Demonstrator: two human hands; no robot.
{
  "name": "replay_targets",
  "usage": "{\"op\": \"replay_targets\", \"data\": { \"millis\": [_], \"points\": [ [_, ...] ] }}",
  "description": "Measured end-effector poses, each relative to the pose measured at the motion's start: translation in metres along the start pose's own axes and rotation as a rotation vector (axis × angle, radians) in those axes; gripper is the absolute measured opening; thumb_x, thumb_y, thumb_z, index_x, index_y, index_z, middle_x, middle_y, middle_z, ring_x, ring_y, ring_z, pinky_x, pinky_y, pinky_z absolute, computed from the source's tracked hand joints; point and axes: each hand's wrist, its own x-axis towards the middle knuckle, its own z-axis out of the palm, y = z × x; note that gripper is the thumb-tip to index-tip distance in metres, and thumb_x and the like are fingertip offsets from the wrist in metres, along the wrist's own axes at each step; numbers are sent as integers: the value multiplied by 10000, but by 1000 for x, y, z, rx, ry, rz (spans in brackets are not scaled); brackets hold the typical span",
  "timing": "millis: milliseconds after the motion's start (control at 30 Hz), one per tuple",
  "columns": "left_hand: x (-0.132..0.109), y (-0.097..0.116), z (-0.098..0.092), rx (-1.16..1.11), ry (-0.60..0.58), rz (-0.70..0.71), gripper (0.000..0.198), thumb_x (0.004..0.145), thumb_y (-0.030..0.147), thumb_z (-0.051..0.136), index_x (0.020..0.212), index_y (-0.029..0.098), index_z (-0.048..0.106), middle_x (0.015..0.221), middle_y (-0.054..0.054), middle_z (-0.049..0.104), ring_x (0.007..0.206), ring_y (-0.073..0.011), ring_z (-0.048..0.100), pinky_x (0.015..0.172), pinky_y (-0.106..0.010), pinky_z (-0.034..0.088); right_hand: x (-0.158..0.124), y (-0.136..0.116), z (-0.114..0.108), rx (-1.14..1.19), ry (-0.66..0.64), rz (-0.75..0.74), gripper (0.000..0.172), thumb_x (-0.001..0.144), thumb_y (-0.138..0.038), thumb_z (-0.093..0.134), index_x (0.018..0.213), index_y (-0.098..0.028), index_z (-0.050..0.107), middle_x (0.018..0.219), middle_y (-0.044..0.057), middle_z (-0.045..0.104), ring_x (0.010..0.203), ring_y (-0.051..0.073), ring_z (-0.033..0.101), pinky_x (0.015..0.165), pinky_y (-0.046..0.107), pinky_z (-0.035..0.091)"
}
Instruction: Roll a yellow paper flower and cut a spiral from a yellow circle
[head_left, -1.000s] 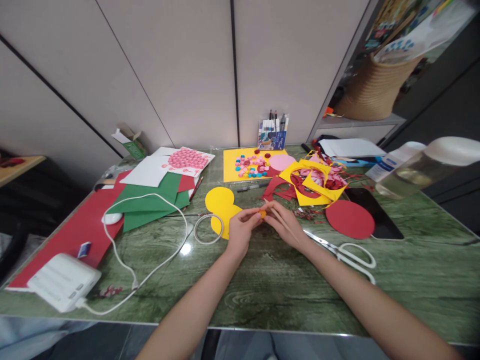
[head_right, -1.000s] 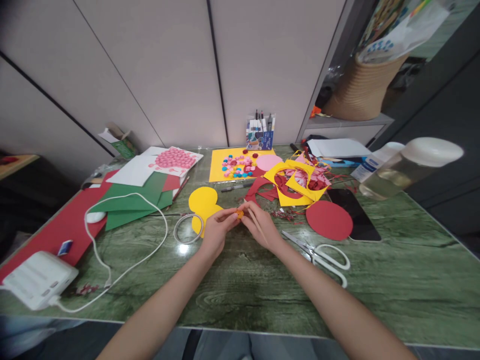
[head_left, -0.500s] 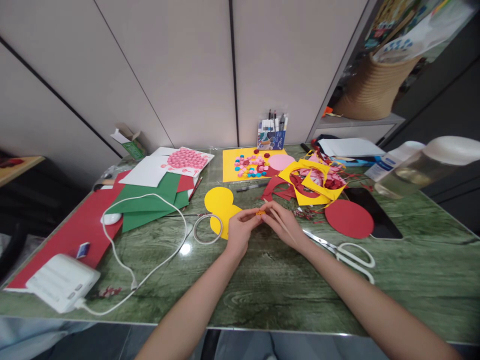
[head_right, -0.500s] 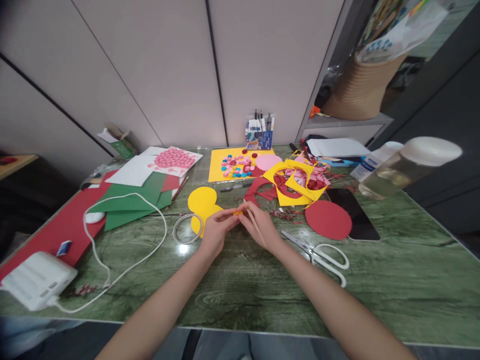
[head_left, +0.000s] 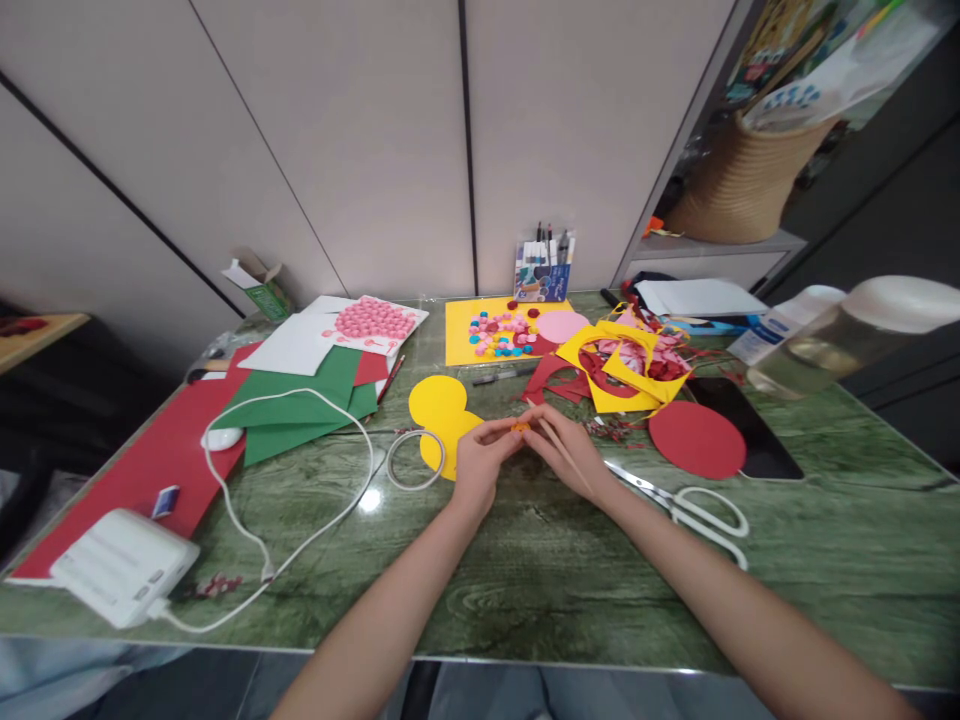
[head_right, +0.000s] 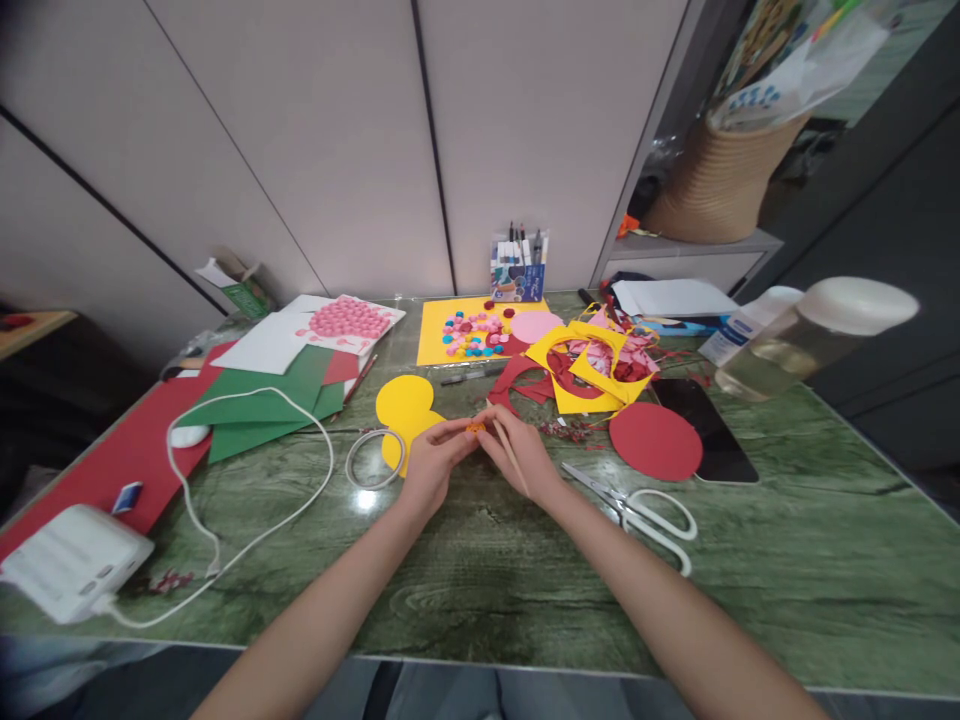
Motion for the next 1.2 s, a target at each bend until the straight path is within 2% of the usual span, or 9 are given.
{"op": "replay_targets", "data": {
  "millis": [333,767,933,1033,1100,1200],
  "points": [
    [2,-4,-3,25,37,36,289,556,246,788,790,121,670,749,-42,700,682,-140,643,753,-324,513,-1,-6,0,1,-5,-18,128,832,-224,515,947,-200,567,890,26,661,778,169,621,719,264,452],
    [2,-8,-3,53,-15,108,225,663,284,717,832,146,662,814,-34,671,754,-136,626,734,-302,523,-3,-4,2,88,-1,5,133,851,-253,515,976,-224,551,927,13,658,857,174,636,777,287,473],
    [2,-6,-3,63,-30,108,239,623,265,745,824,154,676,821,-31,679,774,-134,622,779,-291,492,-3,-1,2,117,49,20,125,852,-282,527,961,-226,554,924,19,658,846,187,636,778,314,477],
    [3,-5,-4,94,-23,107,254,629,287,740,837,155,678,801,-32,680,727,-128,612,712,-263,477,-1,1,4,151,84,18,125,852,-293,532,955,-224,547,935,31,655,836,188,641,777,323,492],
    [2,-4,-4,117,-26,108,290,636,294,735,886,161,672,775,-27,677,697,-123,604,669,-245,461,2,-1,5,178,127,8,147,852,-304,536,976,-226,525,980,48,643,871,194,637,793,333,500],
    [1,0,-3,140,-56,124,348,627,267,744,951,184,646,752,-5,670,707,-117,605,699,-235,449,1,-13,-1,213,232,-26,219,877,-324,502,1069,-236,442,1100,85,588,994,205,601,862,363,488]
  ]
}}
